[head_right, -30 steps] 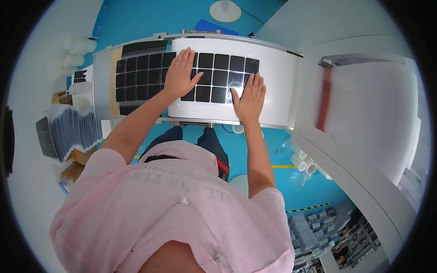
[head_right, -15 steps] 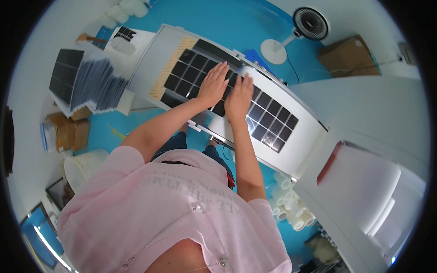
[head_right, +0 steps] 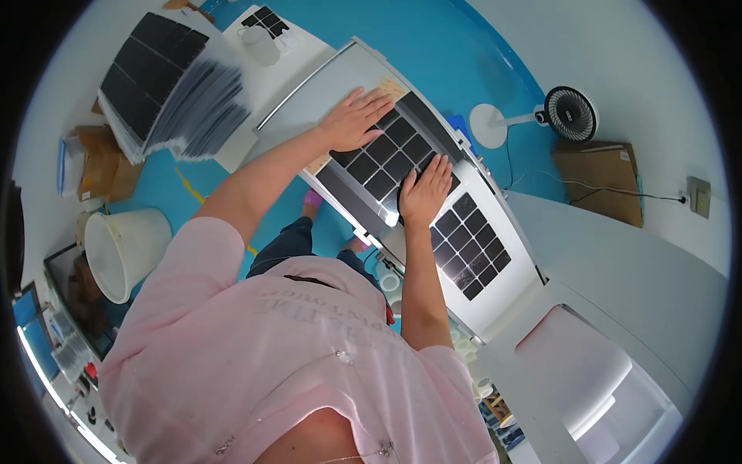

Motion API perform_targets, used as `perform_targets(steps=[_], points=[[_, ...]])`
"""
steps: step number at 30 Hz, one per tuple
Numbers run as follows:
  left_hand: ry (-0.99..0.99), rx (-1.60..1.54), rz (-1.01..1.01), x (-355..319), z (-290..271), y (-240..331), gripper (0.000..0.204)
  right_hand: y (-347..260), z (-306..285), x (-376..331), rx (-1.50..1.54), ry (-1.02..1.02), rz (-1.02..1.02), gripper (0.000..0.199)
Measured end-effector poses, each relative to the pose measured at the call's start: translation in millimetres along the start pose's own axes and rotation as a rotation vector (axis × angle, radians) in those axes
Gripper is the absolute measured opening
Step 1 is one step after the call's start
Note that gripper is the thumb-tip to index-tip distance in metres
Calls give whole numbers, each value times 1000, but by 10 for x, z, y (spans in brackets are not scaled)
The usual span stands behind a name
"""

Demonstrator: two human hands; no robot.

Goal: The recorder handles industrial rolls and then performs assembly or inspection of solar panel modules at a specialized workstation.

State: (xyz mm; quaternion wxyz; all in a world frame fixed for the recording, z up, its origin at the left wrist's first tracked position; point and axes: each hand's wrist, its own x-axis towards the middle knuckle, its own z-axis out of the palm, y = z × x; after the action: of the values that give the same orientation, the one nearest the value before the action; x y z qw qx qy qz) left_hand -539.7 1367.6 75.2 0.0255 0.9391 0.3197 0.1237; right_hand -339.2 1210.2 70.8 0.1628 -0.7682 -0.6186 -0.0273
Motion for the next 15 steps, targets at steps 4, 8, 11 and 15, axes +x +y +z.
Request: perform_targets(steps=[4, 8, 11, 15], points=[[-21, 34, -164, -40, -59, 11, 70, -51, 4, 33, 8, 12, -38, 60], [-36, 46, -364, -115, -121, 252, 96, 145, 106, -50, 7, 69, -97, 65], [27, 32, -141, -534, -11, 283, 97, 270, 77, -73, 30, 28, -78, 68], [47, 27, -241, -869, -59, 427, 103, 315, 3, -275, -81, -4, 51, 69]])
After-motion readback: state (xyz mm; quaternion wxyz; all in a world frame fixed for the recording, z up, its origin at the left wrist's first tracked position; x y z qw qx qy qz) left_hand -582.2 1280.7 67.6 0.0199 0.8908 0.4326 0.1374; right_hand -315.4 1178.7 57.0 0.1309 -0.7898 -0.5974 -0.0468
